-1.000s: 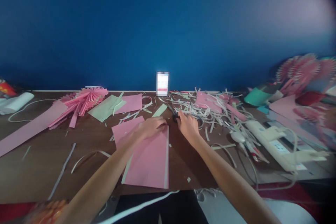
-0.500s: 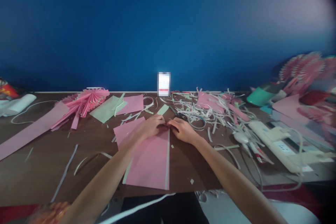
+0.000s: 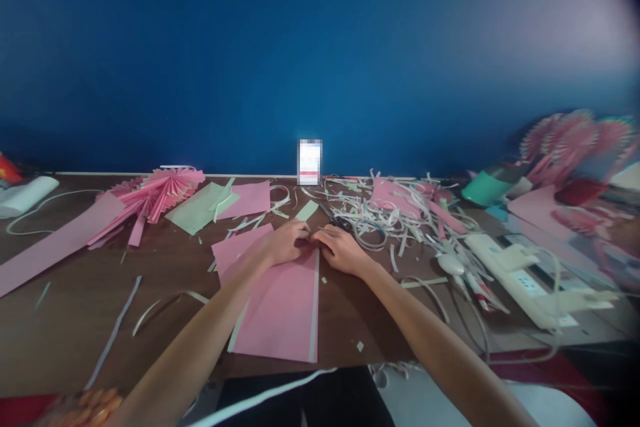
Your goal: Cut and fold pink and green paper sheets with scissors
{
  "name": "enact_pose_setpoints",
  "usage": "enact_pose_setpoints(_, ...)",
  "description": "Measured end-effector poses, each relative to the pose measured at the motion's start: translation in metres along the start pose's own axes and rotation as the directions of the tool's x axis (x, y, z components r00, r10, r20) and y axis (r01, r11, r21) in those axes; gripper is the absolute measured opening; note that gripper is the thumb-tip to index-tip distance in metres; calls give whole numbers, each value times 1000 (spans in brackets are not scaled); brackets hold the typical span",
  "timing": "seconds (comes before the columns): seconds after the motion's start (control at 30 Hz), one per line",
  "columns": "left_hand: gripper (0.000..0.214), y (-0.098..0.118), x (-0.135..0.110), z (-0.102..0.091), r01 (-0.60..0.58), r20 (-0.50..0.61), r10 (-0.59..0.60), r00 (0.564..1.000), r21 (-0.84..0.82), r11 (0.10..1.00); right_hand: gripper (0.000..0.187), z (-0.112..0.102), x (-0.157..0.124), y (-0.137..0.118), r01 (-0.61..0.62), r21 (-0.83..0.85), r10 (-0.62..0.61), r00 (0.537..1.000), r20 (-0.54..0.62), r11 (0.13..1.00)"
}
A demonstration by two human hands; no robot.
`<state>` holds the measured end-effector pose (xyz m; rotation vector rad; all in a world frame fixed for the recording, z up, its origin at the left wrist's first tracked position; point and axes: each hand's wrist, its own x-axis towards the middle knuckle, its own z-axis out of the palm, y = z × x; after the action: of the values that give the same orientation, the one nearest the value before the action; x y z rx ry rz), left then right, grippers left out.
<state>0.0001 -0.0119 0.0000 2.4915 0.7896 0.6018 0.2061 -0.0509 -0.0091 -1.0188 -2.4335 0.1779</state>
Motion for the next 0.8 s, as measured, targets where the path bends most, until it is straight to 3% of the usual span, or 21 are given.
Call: enact_pose_setpoints(0.8,12,-2,0,2,-2,-30,3,1000,33,999,35,1,2,-3,-15,28,14,999,41,1000)
